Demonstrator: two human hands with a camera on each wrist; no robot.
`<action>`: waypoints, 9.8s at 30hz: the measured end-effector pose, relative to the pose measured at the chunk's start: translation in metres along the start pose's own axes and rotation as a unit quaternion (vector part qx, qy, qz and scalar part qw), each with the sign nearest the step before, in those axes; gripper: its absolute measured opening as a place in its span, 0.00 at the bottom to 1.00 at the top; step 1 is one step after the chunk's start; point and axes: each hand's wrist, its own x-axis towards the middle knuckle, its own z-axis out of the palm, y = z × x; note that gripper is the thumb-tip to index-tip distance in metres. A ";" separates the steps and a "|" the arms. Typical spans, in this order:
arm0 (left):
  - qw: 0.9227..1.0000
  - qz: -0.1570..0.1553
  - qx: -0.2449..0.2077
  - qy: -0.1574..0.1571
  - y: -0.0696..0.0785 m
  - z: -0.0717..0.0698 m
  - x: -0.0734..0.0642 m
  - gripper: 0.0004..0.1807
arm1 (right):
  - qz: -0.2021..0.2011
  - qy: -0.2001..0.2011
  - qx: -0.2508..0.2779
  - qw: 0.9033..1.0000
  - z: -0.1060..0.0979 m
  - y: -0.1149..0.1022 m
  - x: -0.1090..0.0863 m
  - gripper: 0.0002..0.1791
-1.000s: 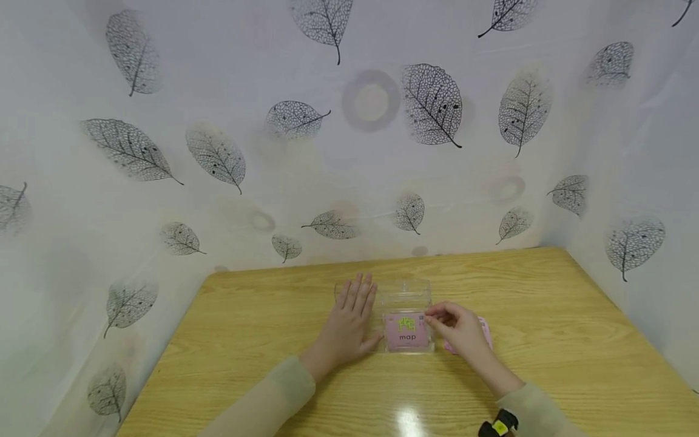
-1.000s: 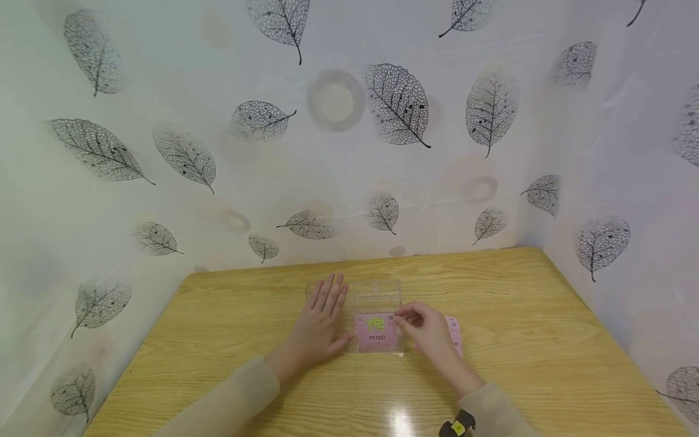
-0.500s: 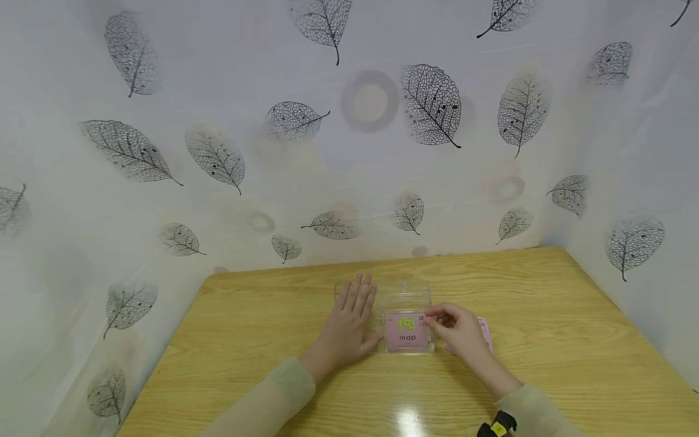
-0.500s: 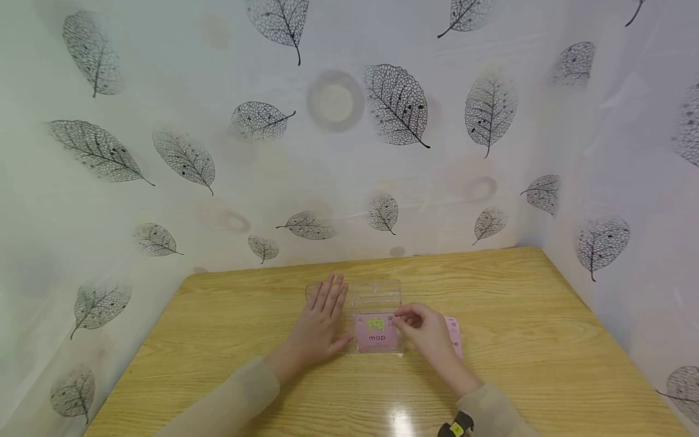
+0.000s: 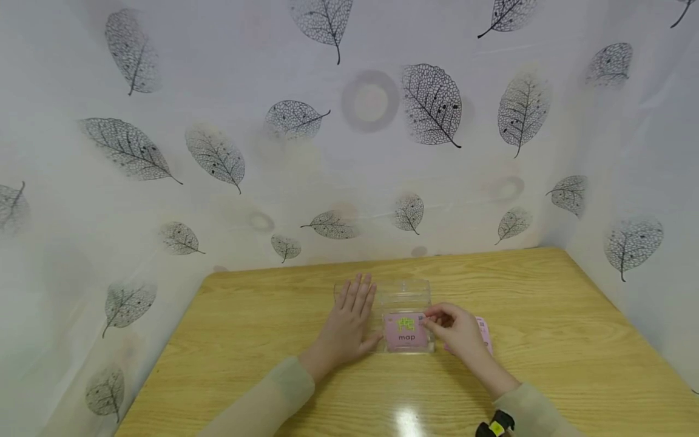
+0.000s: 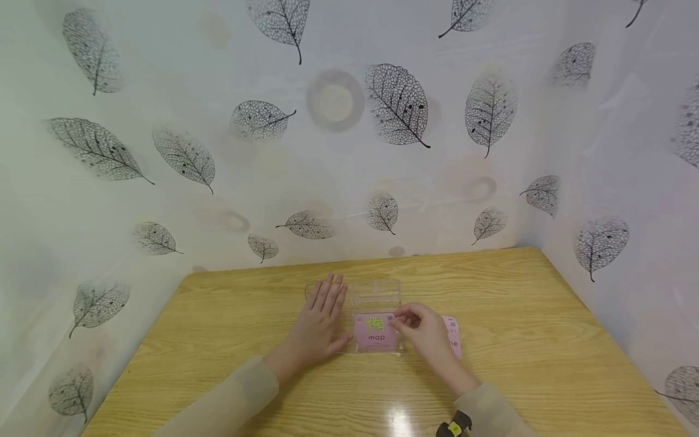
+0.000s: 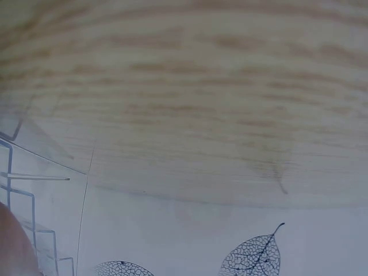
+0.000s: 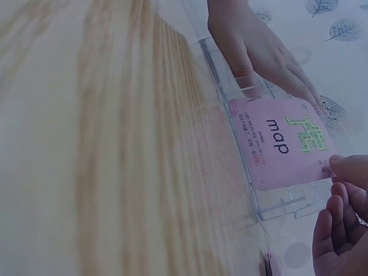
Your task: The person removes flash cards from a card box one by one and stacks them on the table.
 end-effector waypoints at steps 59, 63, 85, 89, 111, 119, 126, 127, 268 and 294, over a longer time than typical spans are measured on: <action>1.000 0.000 -0.024 -0.002 -0.001 0.000 0.000 0.57 | -0.021 0.021 -0.004 1.000 -0.002 -0.005 0.002 0.05; 1.000 -0.001 -0.028 -0.004 0.000 0.000 0.000 0.57 | -0.022 0.023 -0.010 0.999 -0.002 -0.004 0.002 0.05; 1.000 -0.001 -0.028 -0.005 0.000 0.002 0.000 0.58 | -0.004 0.041 -0.035 0.999 -0.007 -0.006 0.006 0.06; 1.000 -0.001 -0.022 -0.010 -0.001 0.001 0.000 0.57 | -0.003 0.040 -0.033 0.999 -0.007 -0.007 0.006 0.07; 1.000 0.003 -0.023 -0.018 -0.001 -0.003 0.002 0.56 | -0.028 0.058 0.004 0.998 -0.010 -0.006 0.011 0.07; 1.000 0.002 -0.025 -0.011 -0.001 -0.002 0.000 0.57 | -0.030 0.066 -0.003 0.997 -0.013 -0.005 0.013 0.07; 1.000 0.001 -0.016 -0.014 0.000 -0.002 0.000 0.56 | -0.034 0.066 -0.015 0.997 -0.017 -0.003 0.012 0.09; 1.000 0.001 -0.015 -0.016 0.000 -0.002 0.000 0.56 | -0.033 0.066 -0.014 0.997 -0.017 -0.003 0.012 0.09; 1.000 0.002 -0.021 -0.016 0.000 -0.003 0.000 0.56 | 0.025 0.114 -0.074 0.990 -0.071 0.036 -0.008 0.11; 0.999 -0.002 -0.033 -0.020 -0.001 -0.003 0.002 0.56 | 0.061 0.108 -0.100 0.987 -0.075 0.045 -0.009 0.11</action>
